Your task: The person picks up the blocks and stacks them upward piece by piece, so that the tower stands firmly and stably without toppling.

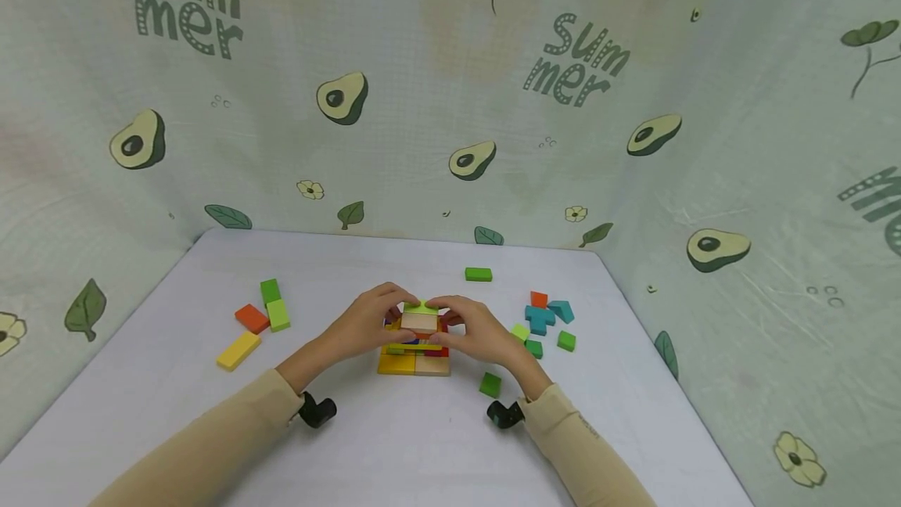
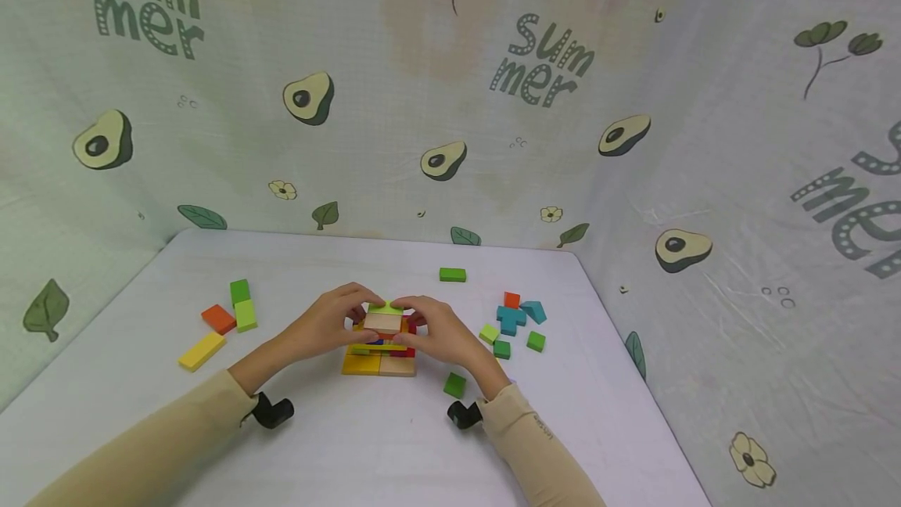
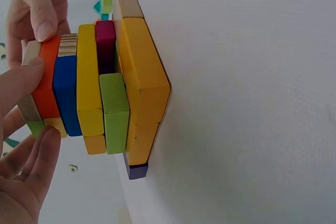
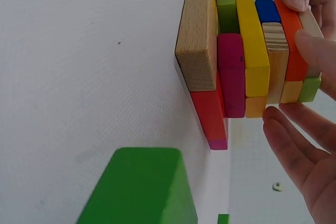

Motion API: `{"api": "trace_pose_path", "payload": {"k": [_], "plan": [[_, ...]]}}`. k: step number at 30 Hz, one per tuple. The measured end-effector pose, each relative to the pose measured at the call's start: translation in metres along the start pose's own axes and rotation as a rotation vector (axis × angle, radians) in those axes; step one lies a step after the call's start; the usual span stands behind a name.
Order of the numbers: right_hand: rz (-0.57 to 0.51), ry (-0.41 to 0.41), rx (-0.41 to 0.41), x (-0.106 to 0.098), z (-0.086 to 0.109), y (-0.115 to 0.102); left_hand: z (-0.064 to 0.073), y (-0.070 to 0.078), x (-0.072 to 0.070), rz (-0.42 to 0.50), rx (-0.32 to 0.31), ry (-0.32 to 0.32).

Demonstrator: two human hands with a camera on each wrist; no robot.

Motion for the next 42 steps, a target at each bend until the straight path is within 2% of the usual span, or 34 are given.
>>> {"api": "trace_pose_path", "payload": {"k": [20, 26, 29, 32, 38, 42], "plan": [[0.016, 0.002, -0.006, -0.001, 0.001, 0.001, -0.002, 0.001, 0.0, 0.002, -0.017, -0.007], [0.019, -0.004, 0.016, 0.0, 0.0, 0.001, 0.004, -0.01, -0.008, -0.018, -0.02, -0.031], [0.024, -0.004, 0.027, 0.001, -0.001, 0.001, 0.013, -0.02, -0.021, -0.038, -0.047, -0.032], [0.034, -0.004, 0.031, 0.001, -0.002, 0.0, 0.028, -0.037, -0.038, -0.073, -0.084, -0.022], [0.034, -0.005, 0.047, 0.001, -0.002, 0.0, 0.069, -0.08, -0.074, -0.125, -0.163, -0.068], [0.036, 0.0, 0.051, 0.001, -0.002, 0.0, 0.097, -0.109, -0.09, -0.125, -0.212, -0.103]]}}
Point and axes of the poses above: each hand's wrist, its own z-axis away from the middle knuckle, its own x-axis out of the palm, y = z × x, the point moved 1 cm from there along -z, towards the middle knuckle, and after that the axes turned 11 degrees about -y, right-handed, at the moved point
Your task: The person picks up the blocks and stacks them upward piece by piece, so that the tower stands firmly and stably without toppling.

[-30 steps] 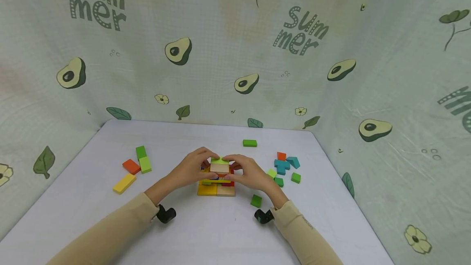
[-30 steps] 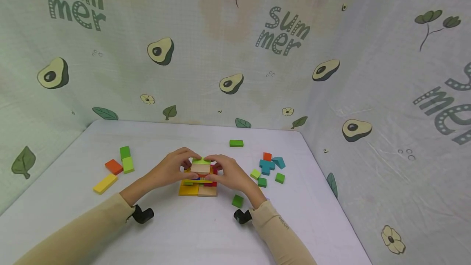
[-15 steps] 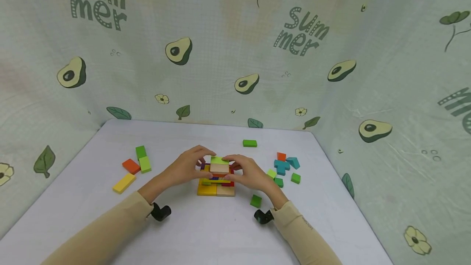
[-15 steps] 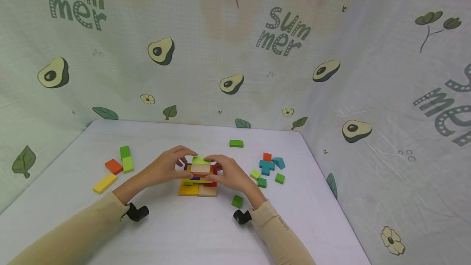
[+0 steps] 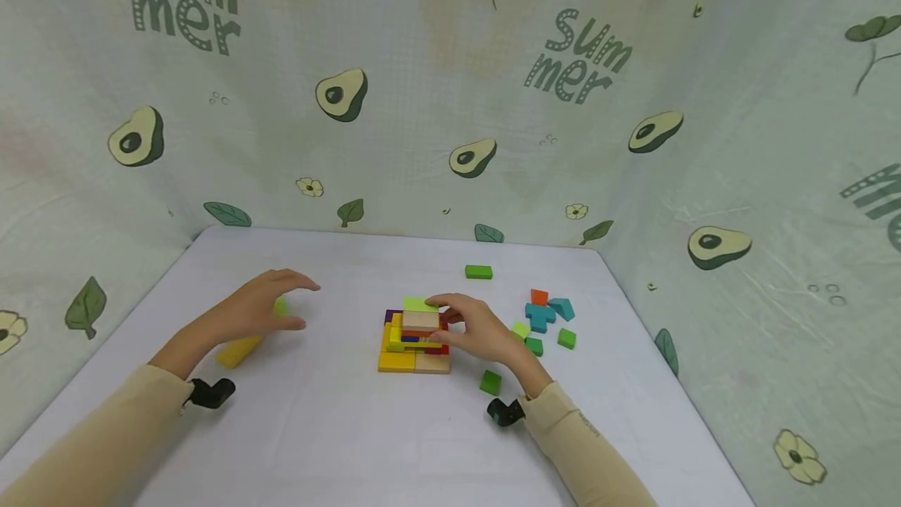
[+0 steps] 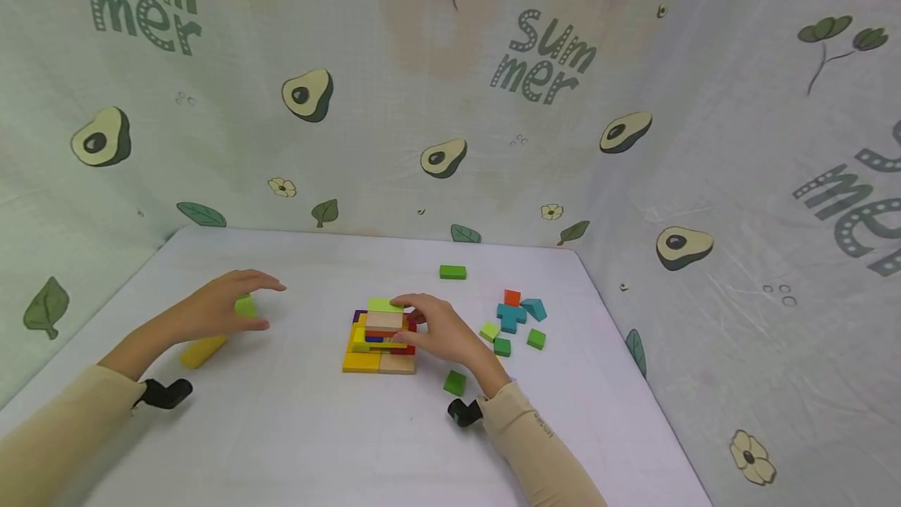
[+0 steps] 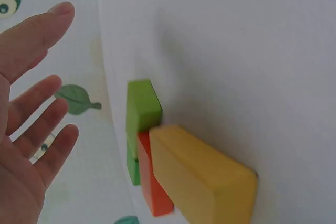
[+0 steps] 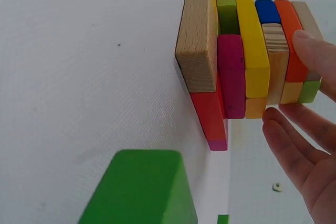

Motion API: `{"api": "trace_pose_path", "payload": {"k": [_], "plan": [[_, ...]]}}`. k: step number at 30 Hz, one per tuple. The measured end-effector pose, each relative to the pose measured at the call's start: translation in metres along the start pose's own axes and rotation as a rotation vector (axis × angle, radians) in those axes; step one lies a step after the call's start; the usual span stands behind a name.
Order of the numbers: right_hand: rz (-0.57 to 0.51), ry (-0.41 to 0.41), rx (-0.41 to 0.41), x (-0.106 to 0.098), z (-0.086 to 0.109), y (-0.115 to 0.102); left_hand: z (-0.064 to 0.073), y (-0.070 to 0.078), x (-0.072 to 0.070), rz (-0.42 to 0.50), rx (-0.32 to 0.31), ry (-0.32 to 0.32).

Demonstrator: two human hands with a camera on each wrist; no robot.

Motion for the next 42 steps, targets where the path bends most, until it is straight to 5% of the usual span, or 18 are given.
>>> {"api": "trace_pose_path", "payload": {"k": [6, 12, 23, 32, 42], "plan": [[0.009, 0.002, 0.004, 0.0, 0.0, 0.0, 0.02, -0.029, -0.002, -0.013, -0.06, -0.064], [0.004, 0.007, 0.013, 0.001, 0.0, 0.0, 0.026, -0.038, 0.0, 0.002, -0.077, -0.109], [0.002, 0.004, 0.01, 0.001, 0.0, 0.001, 0.012, -0.048, 0.003, -0.038, 0.0, -0.071], [-0.004, 0.003, 0.004, 0.002, 0.0, 0.002, 0.001, -0.049, 0.006, 0.038, -0.014, -0.083], [-0.009, 0.005, -0.005, 0.002, 0.0, 0.003, -0.005, -0.044, 0.007, -0.008, -0.005, -0.098]]}}
Point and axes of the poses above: each hand's wrist, its own z-axis away from the middle knuckle, its own x-axis out of the palm, y = z × x, the point moved 1 cm from there along -z, towards the middle knuckle, and after that the axes turned 11 degrees about -y, right-handed, at the moved point
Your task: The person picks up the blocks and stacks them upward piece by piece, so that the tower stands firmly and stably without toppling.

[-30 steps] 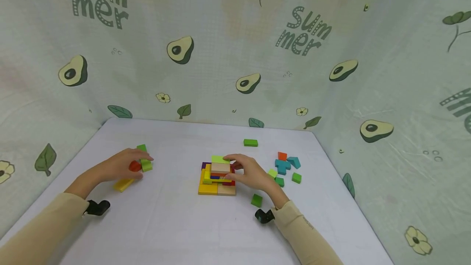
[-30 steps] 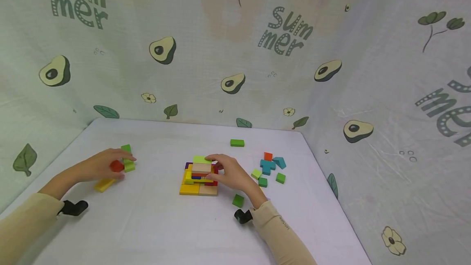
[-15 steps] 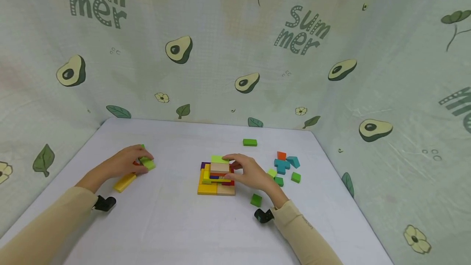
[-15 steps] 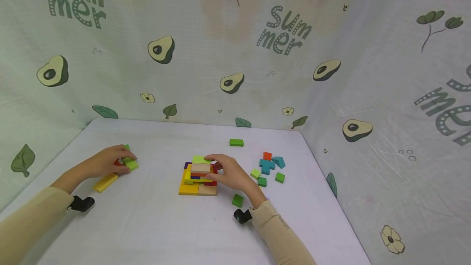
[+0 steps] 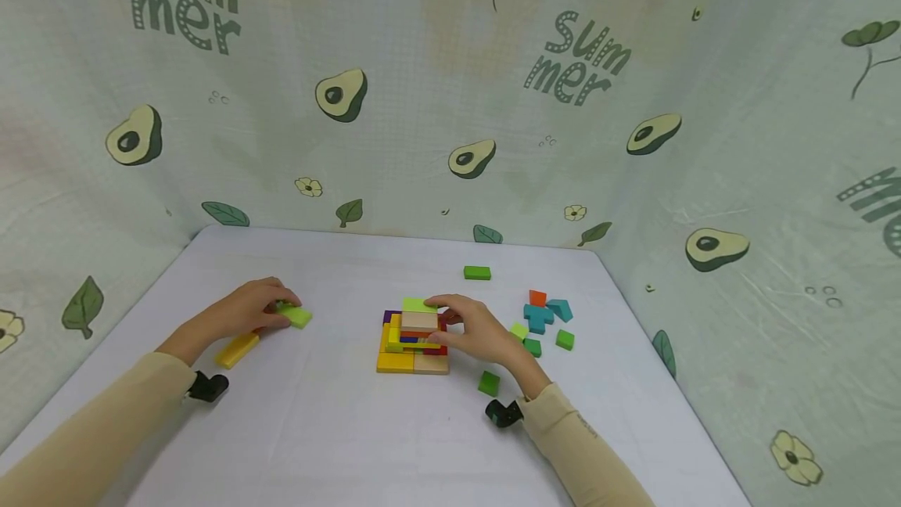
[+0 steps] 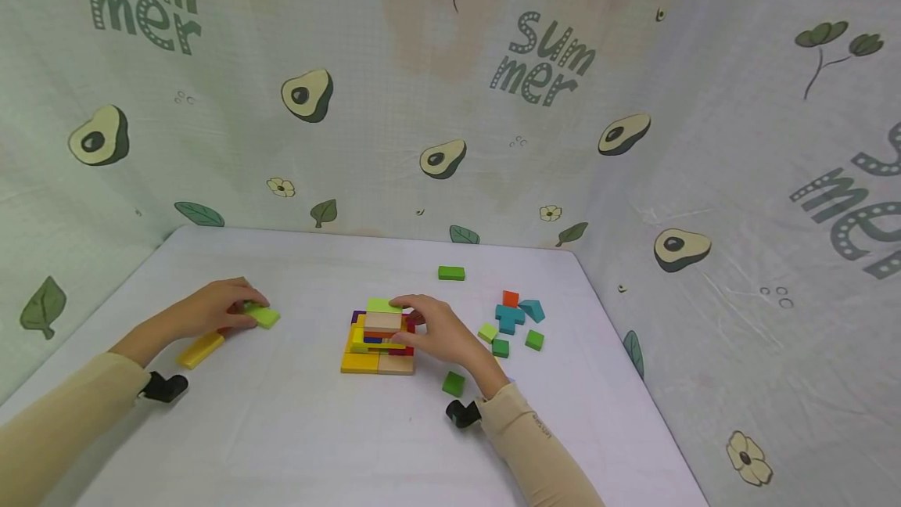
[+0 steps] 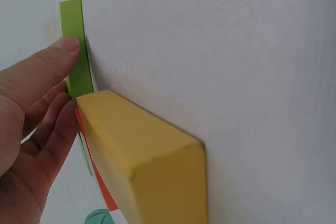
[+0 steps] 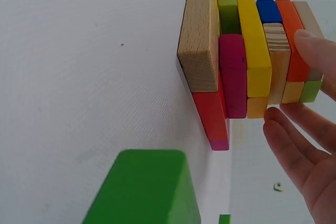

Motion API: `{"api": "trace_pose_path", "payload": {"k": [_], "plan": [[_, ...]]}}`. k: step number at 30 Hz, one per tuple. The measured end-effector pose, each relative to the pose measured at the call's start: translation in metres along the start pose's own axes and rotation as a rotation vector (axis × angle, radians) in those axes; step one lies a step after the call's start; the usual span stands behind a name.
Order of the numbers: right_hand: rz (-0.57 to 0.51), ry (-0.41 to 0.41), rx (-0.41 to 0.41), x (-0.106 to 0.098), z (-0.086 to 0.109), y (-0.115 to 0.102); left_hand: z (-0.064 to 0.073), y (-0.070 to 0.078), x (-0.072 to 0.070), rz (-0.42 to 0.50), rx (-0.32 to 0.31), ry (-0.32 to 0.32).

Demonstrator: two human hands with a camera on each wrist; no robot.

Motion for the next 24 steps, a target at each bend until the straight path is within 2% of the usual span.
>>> {"api": "trace_pose_path", "payload": {"k": [8, 12, 20, 24], "plan": [[-0.003, 0.005, 0.001, 0.0, 0.0, -0.002, -0.006, 0.003, 0.002, -0.021, 0.007, -0.001], [-0.009, 0.005, -0.016, 0.0, 0.0, -0.002, -0.009, 0.005, 0.004, -0.042, 0.031, 0.005], [-0.011, 0.028, -0.041, 0.002, -0.001, 0.002, -0.014, 0.019, 0.004, -0.054, 0.052, -0.001], [-0.011, 0.028, -0.041, 0.002, -0.001, 0.001, -0.019, 0.03, 0.002, -0.071, 0.079, 0.033]]}}
Point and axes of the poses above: each hand's wrist, its own z-axis away from the middle knuckle, its own x-axis out of the palm, y = z × x, the point moved 1 cm from there along -z, towards the middle knuckle, and after that the axes turned 11 degrees about -y, right-handed, at the moved point
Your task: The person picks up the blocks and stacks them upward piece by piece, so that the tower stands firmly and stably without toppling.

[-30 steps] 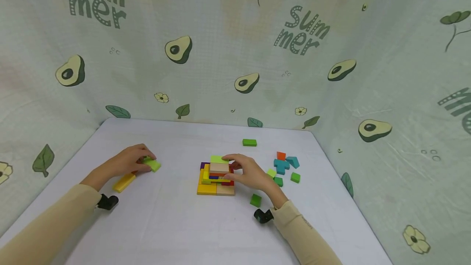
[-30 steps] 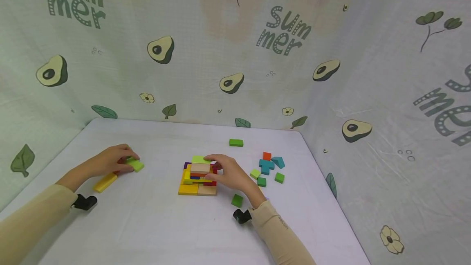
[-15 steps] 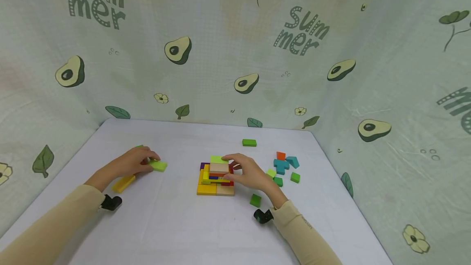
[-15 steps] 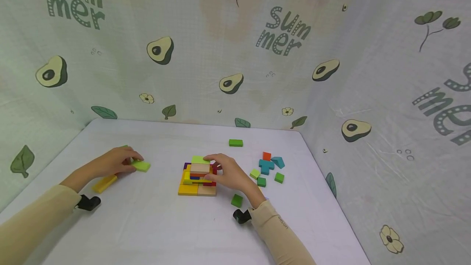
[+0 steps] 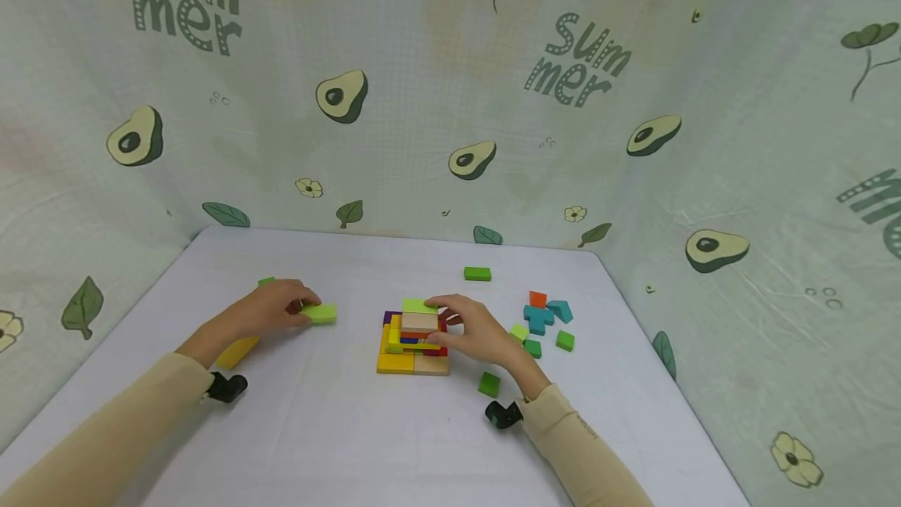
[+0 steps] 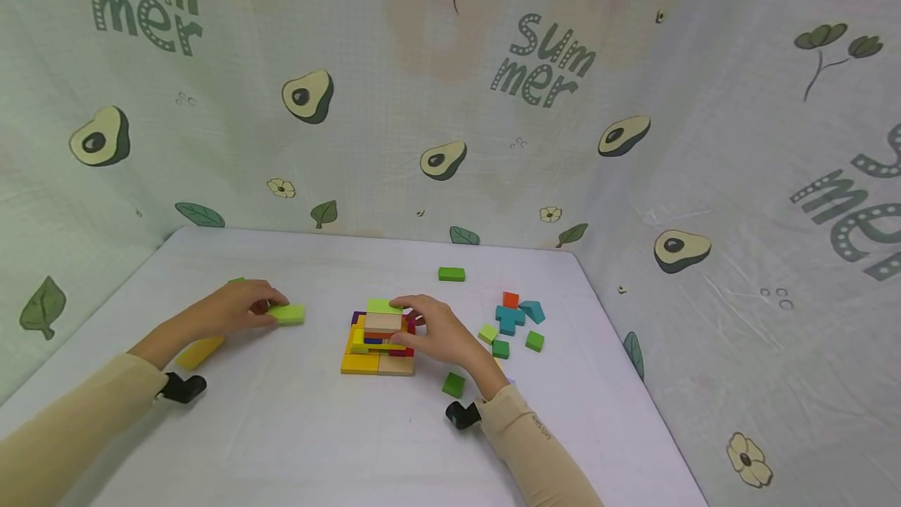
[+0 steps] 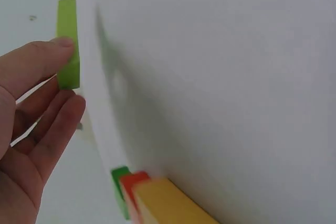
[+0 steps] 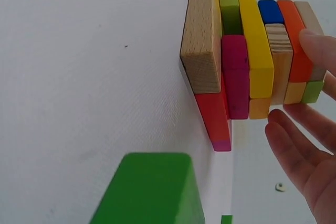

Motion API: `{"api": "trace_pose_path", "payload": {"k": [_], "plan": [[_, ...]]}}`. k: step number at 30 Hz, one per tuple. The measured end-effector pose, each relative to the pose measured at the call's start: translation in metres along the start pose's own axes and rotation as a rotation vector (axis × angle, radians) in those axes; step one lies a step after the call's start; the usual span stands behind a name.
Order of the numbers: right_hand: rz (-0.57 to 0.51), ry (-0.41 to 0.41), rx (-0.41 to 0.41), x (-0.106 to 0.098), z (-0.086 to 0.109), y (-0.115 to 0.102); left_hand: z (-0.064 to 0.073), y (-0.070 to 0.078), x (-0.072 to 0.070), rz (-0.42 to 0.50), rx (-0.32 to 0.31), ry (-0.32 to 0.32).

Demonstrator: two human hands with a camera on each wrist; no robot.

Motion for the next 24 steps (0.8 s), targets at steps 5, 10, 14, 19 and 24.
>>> {"api": "trace_pose_path", "payload": {"k": [5, 10, 14, 19, 24], "plan": [[-0.003, -0.002, 0.006, -0.001, 0.001, -0.001, -0.011, 0.026, -0.007, 0.003, 0.059, 0.064], [0.009, 0.002, 0.02, 0.0, 0.001, 0.0, -0.025, 0.062, -0.015, 0.02, 0.092, 0.114], [0.004, 0.008, 0.013, 0.001, 0.001, 0.0, -0.035, 0.089, -0.018, 0.017, 0.109, 0.129], [-0.008, 0.019, 0.021, 0.0, 0.0, 0.0, -0.051, 0.114, -0.015, 0.018, 0.156, 0.125], [-0.022, 0.039, -0.006, -0.001, -0.001, 0.0, -0.065, 0.131, -0.009, 0.045, 0.185, 0.107]]}}
Point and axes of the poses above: each hand's wrist, its own z-axis away from the middle knuckle, its own x-axis out of the palm, y = z × x, the point moved 1 cm from there along -z, towards the middle knuckle, and after that the axes turned 11 degrees about -y, right-handed, at the moved point
